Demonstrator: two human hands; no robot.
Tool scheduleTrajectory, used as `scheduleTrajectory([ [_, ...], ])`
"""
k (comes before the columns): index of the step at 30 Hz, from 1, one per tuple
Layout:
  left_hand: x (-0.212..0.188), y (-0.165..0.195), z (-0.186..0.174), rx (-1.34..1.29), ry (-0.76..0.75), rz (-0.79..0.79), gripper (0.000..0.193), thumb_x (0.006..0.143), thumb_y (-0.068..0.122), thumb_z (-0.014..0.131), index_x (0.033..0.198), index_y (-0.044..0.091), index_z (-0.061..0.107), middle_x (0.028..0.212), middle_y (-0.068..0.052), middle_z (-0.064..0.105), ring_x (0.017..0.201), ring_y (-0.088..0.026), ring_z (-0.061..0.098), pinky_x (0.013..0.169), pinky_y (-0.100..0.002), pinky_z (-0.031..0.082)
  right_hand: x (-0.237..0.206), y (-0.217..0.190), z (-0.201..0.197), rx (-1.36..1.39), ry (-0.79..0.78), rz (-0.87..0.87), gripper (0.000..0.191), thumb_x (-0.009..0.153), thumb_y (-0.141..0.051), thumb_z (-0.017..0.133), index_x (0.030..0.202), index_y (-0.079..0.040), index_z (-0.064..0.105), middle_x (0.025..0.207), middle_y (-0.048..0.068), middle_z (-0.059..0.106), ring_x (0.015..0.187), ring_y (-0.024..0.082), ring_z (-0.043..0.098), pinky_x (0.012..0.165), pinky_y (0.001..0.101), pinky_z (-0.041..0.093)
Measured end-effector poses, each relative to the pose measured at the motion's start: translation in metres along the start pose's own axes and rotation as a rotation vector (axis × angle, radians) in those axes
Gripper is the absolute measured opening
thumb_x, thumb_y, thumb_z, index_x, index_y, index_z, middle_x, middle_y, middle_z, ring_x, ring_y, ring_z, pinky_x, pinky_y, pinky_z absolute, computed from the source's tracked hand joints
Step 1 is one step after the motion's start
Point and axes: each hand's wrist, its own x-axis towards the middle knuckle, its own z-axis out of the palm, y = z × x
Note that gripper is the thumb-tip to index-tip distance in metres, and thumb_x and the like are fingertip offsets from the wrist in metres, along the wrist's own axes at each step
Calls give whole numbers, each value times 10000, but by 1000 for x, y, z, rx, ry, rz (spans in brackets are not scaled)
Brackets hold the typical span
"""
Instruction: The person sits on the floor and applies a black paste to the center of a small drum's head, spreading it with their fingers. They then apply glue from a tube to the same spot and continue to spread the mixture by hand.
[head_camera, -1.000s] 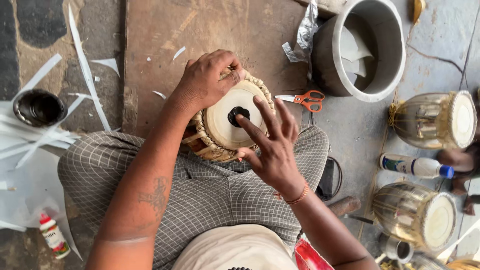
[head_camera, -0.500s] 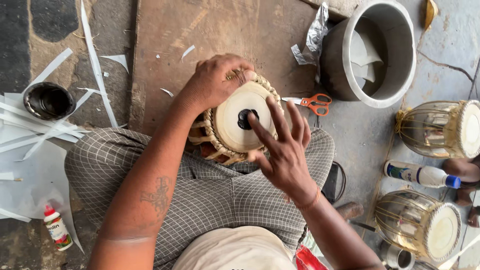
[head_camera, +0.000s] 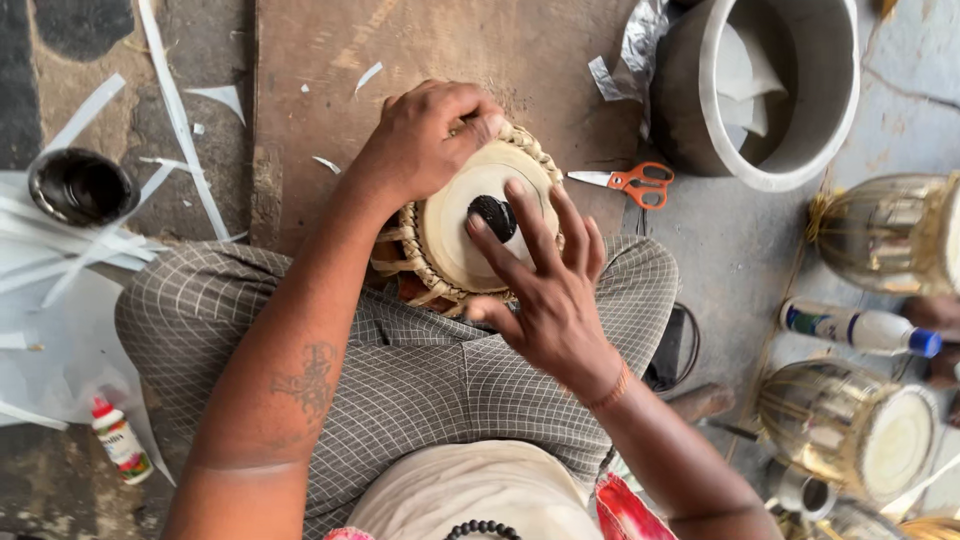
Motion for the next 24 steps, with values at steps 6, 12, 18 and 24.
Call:
scheduleTrajectory([
  [6,-1,-2,0,32,11,-33,372,1025,501,568,1086,173,731,1064,-56,759,1088,-252,695,1026,-525,458,0,0,1,-69,38,12,731,962,-730,384,1500,-286,600,1705,101,307,1580,387,180,1261,547,87],
  [12,0,-2,3,-1,33,17,390,1051,502,554,1131,157,718,1115,-73,748,1107,-262,680,996,-527,465,-1,0,1,-25,40,14,716,996,-734,383,1503,-281,608,1696,121,324,1571,401,207,1270,544,105],
  [18,-2,0,-1,47,16,-32,382,1007,486,571,1062,151,746,985,-60,771,1048,-258,700,1006,-547,461,-1,0,1,-28,20,11,711,979,-725,387,1487,-279,605,1692,116,317,1567,412,209,1254,554,109],
  [24,1,-3,1,25,48,95,369,1075,455,554,1060,127,722,1035,-87,747,1018,-276,699,944,-549,478,-1,-2,2,-29,32,36,728,996,-731,398,1512,-262,607,1703,114,313,1579,399,196,1264,547,115],
])
